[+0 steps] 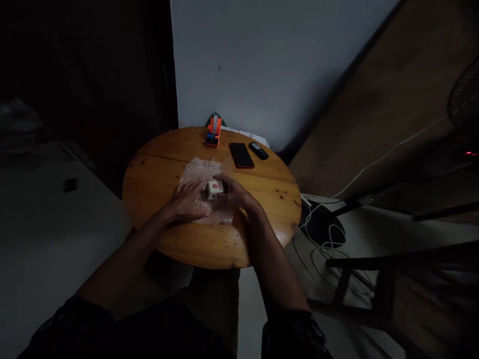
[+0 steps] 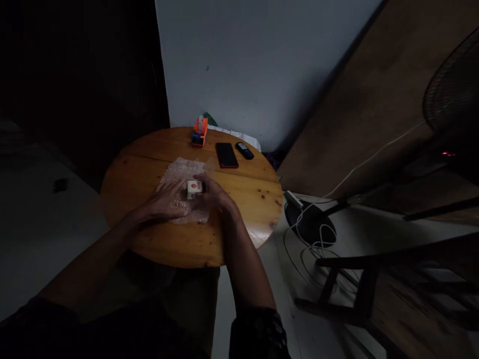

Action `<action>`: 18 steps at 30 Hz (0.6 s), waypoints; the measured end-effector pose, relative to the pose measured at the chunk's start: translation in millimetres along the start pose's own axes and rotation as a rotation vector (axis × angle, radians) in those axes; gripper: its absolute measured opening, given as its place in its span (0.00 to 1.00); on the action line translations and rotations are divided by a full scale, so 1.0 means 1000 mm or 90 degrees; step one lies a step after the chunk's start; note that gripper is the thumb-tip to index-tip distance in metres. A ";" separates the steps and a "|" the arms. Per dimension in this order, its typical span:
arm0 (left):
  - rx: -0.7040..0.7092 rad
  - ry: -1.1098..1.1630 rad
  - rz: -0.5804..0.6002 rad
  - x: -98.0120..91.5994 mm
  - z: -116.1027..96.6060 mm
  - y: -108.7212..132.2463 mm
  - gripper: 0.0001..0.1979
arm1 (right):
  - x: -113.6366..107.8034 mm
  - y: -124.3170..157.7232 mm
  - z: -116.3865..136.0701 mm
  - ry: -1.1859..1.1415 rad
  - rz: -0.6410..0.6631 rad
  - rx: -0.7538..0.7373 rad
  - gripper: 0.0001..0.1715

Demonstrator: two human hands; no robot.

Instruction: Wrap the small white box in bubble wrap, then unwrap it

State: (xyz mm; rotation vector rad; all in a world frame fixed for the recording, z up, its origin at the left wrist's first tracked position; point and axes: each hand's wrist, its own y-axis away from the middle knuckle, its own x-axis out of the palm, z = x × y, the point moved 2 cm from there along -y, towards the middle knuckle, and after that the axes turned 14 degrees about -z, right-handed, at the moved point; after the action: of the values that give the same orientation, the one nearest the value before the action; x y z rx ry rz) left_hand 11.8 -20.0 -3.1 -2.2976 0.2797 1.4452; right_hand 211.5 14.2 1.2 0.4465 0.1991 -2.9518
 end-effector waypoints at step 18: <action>-0.017 0.031 -0.047 0.001 -0.002 0.003 0.56 | 0.008 0.009 0.012 0.320 -0.061 -0.104 0.23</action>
State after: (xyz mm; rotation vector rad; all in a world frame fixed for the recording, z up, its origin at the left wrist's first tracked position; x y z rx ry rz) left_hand 12.6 -23.4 -4.4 -2.3413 0.1899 1.3658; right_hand 202.2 2.7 9.2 1.1736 0.5250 -2.8202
